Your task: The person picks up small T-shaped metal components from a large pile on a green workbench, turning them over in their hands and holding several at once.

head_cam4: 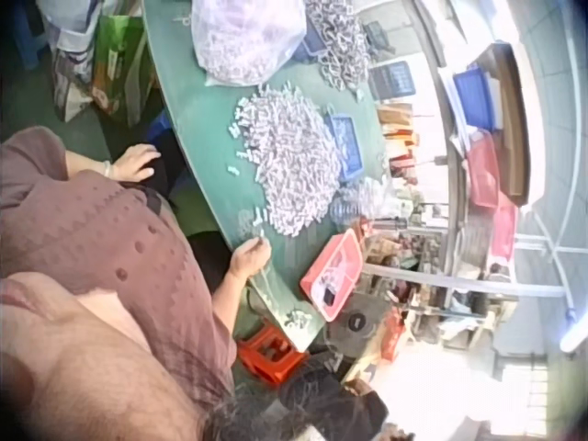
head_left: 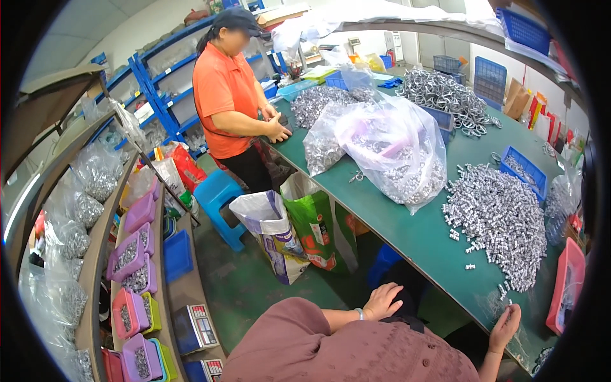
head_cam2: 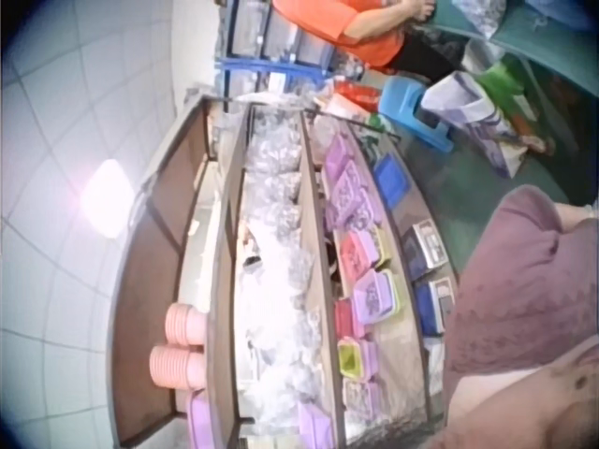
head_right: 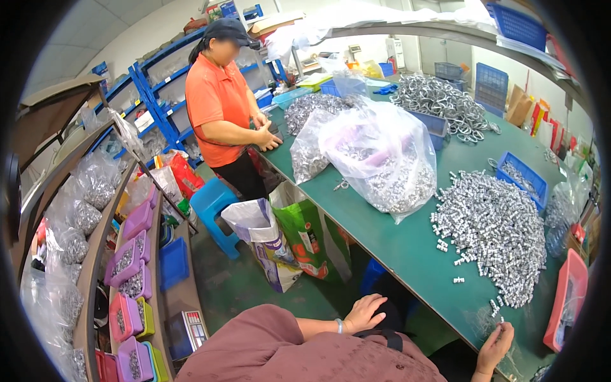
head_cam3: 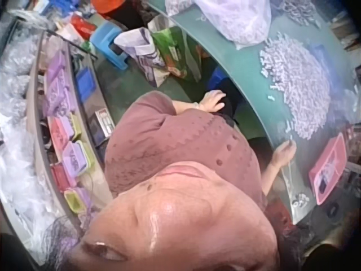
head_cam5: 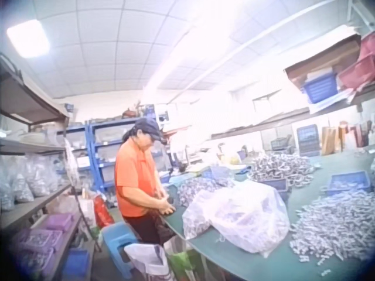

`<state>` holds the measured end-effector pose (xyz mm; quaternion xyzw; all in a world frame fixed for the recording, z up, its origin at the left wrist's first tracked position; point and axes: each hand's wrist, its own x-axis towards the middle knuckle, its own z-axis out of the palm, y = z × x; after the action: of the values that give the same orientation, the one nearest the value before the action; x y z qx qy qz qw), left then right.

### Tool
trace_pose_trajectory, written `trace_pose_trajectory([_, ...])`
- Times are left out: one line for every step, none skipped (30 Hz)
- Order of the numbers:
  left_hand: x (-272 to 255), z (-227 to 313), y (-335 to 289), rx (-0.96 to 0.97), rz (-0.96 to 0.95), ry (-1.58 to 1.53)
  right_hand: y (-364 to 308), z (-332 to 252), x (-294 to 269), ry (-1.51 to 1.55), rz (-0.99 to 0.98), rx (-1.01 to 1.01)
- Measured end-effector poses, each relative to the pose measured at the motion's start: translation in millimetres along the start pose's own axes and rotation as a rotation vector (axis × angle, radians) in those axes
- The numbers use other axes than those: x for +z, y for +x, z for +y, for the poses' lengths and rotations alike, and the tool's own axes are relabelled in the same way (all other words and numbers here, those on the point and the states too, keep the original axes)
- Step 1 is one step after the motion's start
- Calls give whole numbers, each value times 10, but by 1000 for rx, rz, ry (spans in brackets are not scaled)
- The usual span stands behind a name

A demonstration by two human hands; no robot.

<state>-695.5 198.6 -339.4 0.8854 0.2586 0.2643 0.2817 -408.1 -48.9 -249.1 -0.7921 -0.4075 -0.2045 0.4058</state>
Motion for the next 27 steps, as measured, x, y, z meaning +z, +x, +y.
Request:
trace_pose_trajectory([3, -20, -4, -22, -20, -3, 0, 9, 15, 8, -1, 11])
trace_pose_trajectory([11, -37, -8, -24, -29, 5, -2, 23, 23, 16, -3, 22])
trace_pose_trajectory([23, -51, -9, -18, -35, 14, -9, 59, 15, 2, -22, 34])
trace_pose_trajectory([48, -77, -10, -10, -42, 21, -25, 94, 21, -2, -23, 35])
trace_pose_trajectory([73, -105, -8, 8, -35, 20, -39, 129, 31, 15, -4, 42])
trace_pose_trajectory([93, -138, -9, 8, -36, 15, -55, 157, 40, 32, 15, 50])
trace_pose_trajectory([91, -160, -2, 19, -45, 17, -55, 159, 61, 44, 22, 67])
trace_pose_trajectory([91, -181, 3, 29, -54, 19, -42, 168, 58, 43, 17, 68])
trace_pose_trajectory([93, -200, 8, 20, -75, 18, -24, 178, 35, -3, 7, 72])
trace_pose_trajectory([97, -225, 12, 17, -77, 14, -13, 184, 26, -52, -3, 77])
trace_pose_trajectory([101, -247, 12, 33, -69, 13, -25, 221, 40, -29, 3, 90])
trace_pose_trajectory([105, -265, 9, 50, -61, 13, -32, 239, 49, -31, -1, 91])
trace_pose_trajectory([109, -283, 16, 51, -61, 14, -36, 259, 61, -26, 16, 99])
trace_pose_trajectory([112, -309, 19, 50, -63, 10, -40, 292, 56, -23, 33, 105])
trace_pose_trajectory([115, -334, 20, 49, -78, 3, -44, 356, 22, -3, -25, 151])
trace_pose_trajectory([121, -354, 17, 46, -92, -2, -53, 375, 33, -5, -28, 151])
trace_pose_trajectory([127, -373, 12, 51, -84, 3, -63, 393, 51, 29, 6, 176])
trace_pose_trajectory([133, -392, 14, 50, -85, 1, -72, 411, 59, 62, 40, 200])
trace_pose_trajectory([136, -411, 15, 51, -103, -2, -55, 435, 28, 55, -21, 230])
trace_pose_trajectory([140, -428, 16, 51, -121, -6, -58, 451, 23, 53, -24, 230])
trace_pose_trajectory([145, -440, 15, 47, -139, -14, -61, 466, 21, 24, -11, 197])
trace_pose_trajectory([142, -444, 11, 45, -142, -18, -67, 473, 7, -8, 0, 164])
trace_pose_trajectory([141, -447, 11, 41, -155, -27, -60, 483, -11, 15, -20, 187])
trace_pose_trajectory([137, -456, 15, 37, -168, -36, -58, 494, -8, 9, -23, 189])
trace_pose_trajectory([138, -468, 12, 35, -172, -41, -50, 494, -10, -52, -15, 169])
trace_pose_trajectory([142, -477, 10, 34, -171, -47, -52, 493, -16, -113, -8, 150])
trace_pose_trajectory([148, -481, 7, 34, -170, -53, -56, 492, -38, -119, -11, 151])
